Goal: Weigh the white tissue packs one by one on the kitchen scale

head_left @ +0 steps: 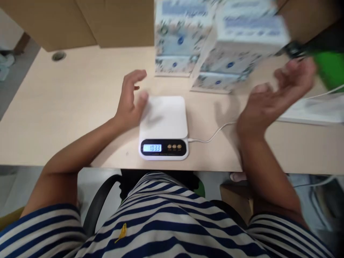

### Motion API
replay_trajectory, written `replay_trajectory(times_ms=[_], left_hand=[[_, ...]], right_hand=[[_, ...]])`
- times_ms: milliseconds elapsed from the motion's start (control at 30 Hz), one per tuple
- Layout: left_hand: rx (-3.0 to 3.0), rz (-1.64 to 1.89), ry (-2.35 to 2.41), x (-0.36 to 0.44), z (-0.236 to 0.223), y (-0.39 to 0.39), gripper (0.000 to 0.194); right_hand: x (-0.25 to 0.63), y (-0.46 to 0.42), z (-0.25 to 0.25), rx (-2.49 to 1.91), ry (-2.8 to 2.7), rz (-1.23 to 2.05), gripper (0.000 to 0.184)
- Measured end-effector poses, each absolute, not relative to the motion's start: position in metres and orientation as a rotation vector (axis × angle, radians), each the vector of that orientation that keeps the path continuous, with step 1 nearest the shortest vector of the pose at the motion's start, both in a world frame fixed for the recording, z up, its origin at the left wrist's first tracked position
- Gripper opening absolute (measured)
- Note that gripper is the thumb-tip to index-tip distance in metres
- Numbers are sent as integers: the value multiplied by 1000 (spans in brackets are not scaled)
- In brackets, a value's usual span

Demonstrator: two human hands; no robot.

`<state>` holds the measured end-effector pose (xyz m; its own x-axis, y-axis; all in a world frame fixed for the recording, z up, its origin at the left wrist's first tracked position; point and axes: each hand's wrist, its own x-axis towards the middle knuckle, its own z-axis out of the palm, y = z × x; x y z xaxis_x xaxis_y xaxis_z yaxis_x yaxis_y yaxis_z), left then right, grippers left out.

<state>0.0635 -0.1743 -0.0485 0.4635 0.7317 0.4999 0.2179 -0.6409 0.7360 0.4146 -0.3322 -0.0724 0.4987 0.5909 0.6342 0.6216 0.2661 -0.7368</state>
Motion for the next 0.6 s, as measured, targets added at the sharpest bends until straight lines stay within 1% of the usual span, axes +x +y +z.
replay_trajectory(times_ms=[67,133,233,267,333,367,467,600], left_hand=[[2324,1017,576,69,-13,-204,89],[2361,958,425,84,15,-226,90],[2254,830,418,125,37,-231,98],[2198,764,472,141,40,-224,103],[2072,618,638,173,41,-204,114],[2006,559,730,188,41,-194,118],[1822,518,917,219,39,-171,122],[1723,517,858,239,35,-173,124]], right_hand=[[407,-323,-72,-1334,-1035,-147,82],[411,-311,-73,-1343,-1013,-198,84],[434,-291,-74,-1366,-938,-206,85],[444,-284,-73,-1374,-878,-124,89],[466,-267,-69,-1392,-750,142,96],[475,-259,-66,-1394,-705,280,97],[488,-235,-53,-1373,-693,546,84],[472,-218,-34,-1170,-789,822,87]])
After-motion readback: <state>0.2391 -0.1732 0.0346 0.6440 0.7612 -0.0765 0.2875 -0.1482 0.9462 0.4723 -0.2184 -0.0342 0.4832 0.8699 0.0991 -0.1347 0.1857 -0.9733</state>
